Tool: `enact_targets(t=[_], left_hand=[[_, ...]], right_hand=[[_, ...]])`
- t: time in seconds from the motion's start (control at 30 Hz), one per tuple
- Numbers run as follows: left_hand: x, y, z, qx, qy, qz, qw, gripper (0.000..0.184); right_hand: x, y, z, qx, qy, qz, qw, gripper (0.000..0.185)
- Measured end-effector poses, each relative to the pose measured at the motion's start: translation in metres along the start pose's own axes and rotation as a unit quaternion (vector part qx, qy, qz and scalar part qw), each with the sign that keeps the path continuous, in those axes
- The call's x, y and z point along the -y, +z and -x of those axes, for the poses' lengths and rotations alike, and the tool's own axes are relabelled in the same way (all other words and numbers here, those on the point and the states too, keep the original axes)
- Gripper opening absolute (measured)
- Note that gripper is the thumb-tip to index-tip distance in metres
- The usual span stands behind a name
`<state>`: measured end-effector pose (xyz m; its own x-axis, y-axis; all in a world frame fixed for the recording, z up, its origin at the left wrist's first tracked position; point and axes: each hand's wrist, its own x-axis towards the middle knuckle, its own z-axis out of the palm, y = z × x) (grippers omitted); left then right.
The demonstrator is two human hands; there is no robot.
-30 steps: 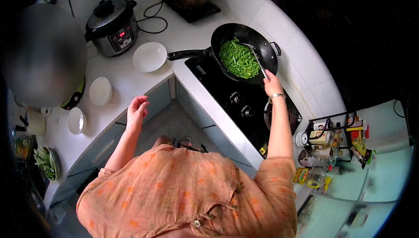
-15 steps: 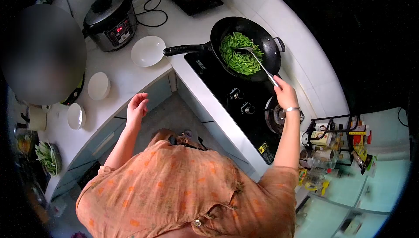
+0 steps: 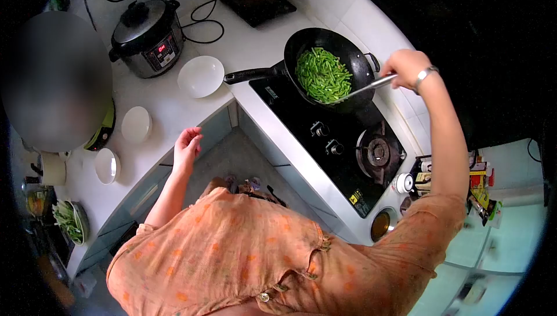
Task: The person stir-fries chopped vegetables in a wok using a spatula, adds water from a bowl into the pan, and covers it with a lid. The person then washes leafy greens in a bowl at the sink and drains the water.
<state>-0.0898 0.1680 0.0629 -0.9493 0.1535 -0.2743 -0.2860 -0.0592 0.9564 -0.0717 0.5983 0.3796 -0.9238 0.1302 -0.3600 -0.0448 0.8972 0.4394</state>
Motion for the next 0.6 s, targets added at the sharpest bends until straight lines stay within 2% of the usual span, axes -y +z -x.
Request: enact_targets(t=[0.13, 0.2, 0.23, 0.3, 0.37, 0.43, 0.5, 0.6], left_hand=[[0.012, -0.018, -0.007, 0.003, 0.007, 0.018, 1.000, 0.016], [0.016, -0.026, -0.011, -0.002, 0.012, 0.033, 0.999, 0.016], [0.016, -0.030, -0.010, -0.002, 0.014, 0.033, 0.999, 0.016], [0.016, -0.035, -0.009, -0.012, 0.012, 0.047, 0.999, 0.016], [0.016, -0.039, -0.009, -0.022, 0.002, 0.052, 0.998, 0.016], [0.015, -0.041, -0.008, -0.033, -0.012, 0.057, 0.998, 0.016], [0.011, -0.040, -0.009, -0.032, -0.022, 0.026, 0.999, 0.016], [0.006, -0.034, -0.013, -0.022, -0.014, 0.016, 1.000, 0.017]], right_hand=[[0.026, 0.013, -0.047, 0.009, 0.023, 0.009, 1.000, 0.031], [0.027, 0.027, -0.069, -0.070, 0.074, 0.052, 0.993, 0.017], [0.023, 0.027, -0.074, -0.072, 0.076, 0.052, 0.993, 0.017], [0.011, 0.027, -0.079, -0.062, 0.144, 0.036, 0.987, 0.012], [-0.014, 0.034, -0.085, -0.032, 0.125, 0.051, 0.990, 0.012], [-0.023, 0.034, -0.083, -0.096, 0.139, 0.035, 0.985, 0.014], [-0.028, 0.037, -0.086, -0.090, 0.145, 0.037, 0.985, 0.015], [-0.023, 0.050, -0.092, -0.142, 0.168, 0.073, 0.973, 0.013]])
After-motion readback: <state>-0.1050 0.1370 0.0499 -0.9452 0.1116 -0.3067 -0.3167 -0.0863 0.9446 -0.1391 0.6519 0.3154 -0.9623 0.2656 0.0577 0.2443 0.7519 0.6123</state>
